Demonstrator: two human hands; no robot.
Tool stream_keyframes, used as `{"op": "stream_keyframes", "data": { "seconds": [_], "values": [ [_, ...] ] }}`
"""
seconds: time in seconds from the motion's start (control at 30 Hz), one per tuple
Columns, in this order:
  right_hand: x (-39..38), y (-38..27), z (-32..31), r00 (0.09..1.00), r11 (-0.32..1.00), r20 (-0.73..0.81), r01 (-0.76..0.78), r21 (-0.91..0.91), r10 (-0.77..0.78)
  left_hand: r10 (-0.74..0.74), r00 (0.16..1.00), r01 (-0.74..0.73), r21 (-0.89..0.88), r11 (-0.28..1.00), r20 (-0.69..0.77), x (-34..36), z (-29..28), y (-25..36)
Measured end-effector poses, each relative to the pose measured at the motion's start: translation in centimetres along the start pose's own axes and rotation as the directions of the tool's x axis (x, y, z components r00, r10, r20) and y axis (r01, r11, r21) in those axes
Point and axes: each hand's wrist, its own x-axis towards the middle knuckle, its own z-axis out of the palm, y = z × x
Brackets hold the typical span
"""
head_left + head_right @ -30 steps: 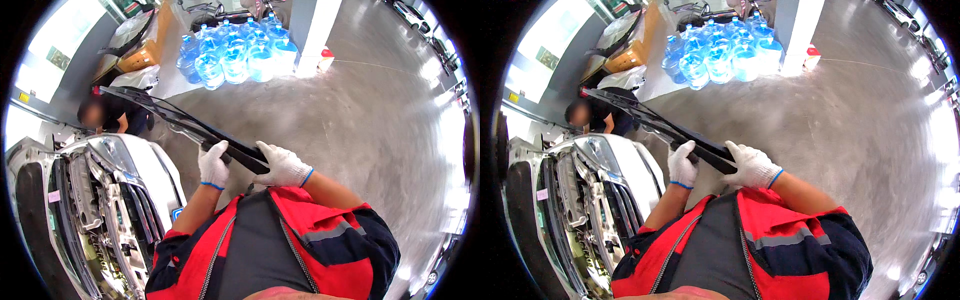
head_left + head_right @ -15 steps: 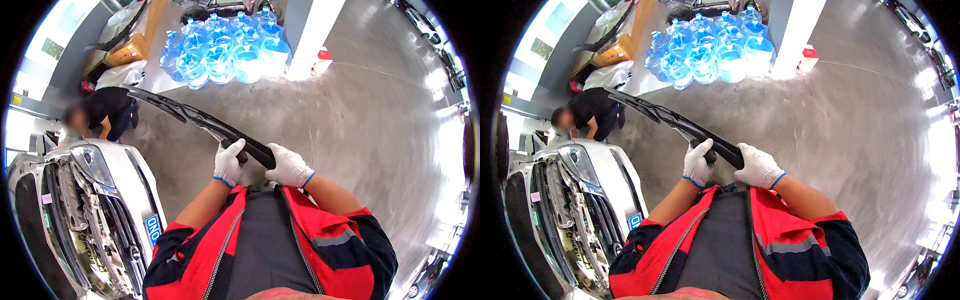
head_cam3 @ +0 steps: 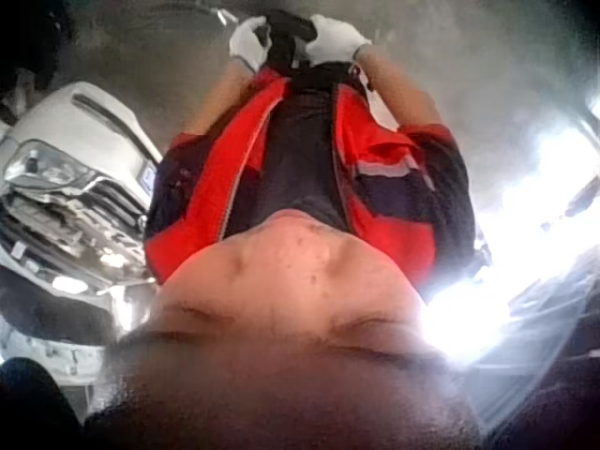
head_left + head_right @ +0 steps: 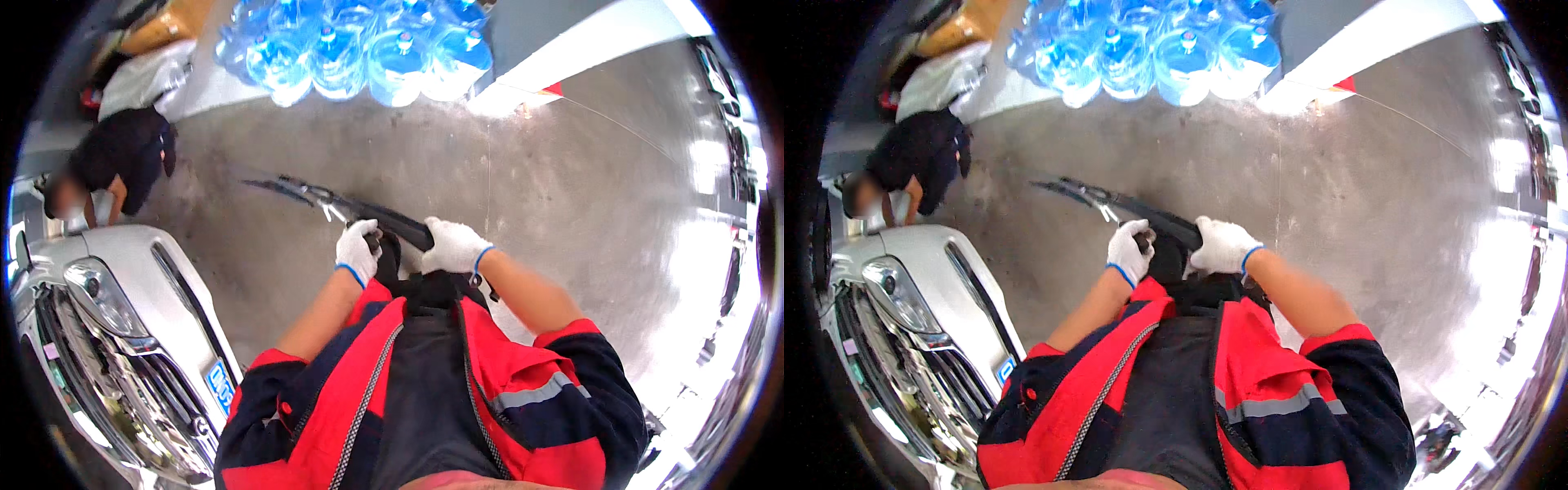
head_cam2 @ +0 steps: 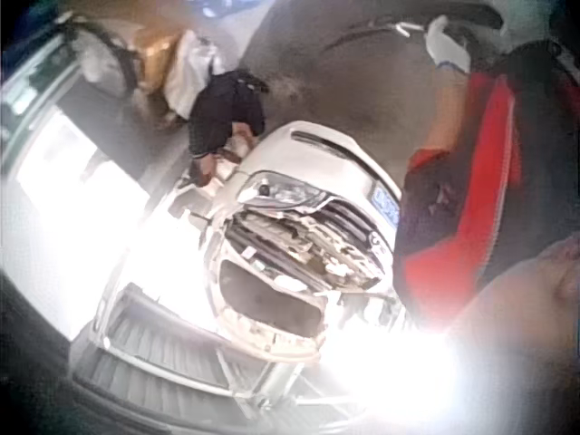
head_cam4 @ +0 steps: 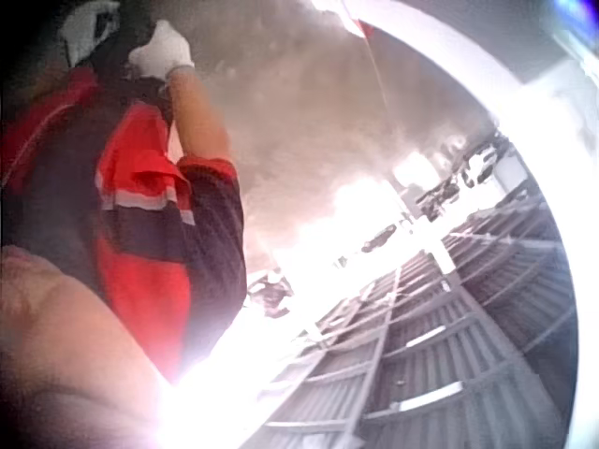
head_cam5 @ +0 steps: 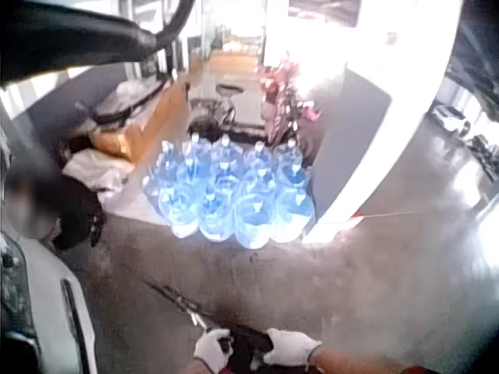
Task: The person works under the hood of a white car in a garage, using a ratchet and a screwdriver to remove bolts and clips from the engine bay. They remove a plastic cover and a long black trim piece, placing them aside while another person works nearby.
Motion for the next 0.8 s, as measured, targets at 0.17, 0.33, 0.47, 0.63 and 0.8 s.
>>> {"op": "stream_keyframes", "data": {
  "seconds": [0.17, 0.33, 0.47, 0.63, 0.8],
  "values": [
    [15.0, 8.9, -2.4, 0.989, 0.993, 0.112, -0.106, 0.043, 0.1, -0.149, 0.984, 0.161, 0.134, 0.978, -0.097, 10.0, -1.7, -0.2],
    [32.7, 18.4, -3.0, 0.994, 0.997, 0.093, -0.051, -0.061, 0.057, -0.245, 0.937, 0.25, -0.013, 0.968, -0.248, 14.8, -4.4, -4.1],
    [46.1, 25.3, -4.4, 0.987, 0.999, 0.16, 0.006, 0.034, -0.011, -0.261, 0.912, 0.228, -0.138, 0.964, -0.317, 18.9, -4.3, -9.6],
    [60.3, 34.3, -2.0, 0.998, 0.999, 0.064, 0.015, -0.045, -0.012, -0.298, 0.882, 0.222, -0.237, 0.946, -0.364, 24.8, -3.1, -15.5],
    [69.4, 41.2, -1.8, 0.991, 0.965, -0.08, -0.122, -0.234, 0.106, -0.416, 0.873, 0.322, -0.342, 0.883, -0.253, 29.8, -2.1, -20.7]
  ]
}}
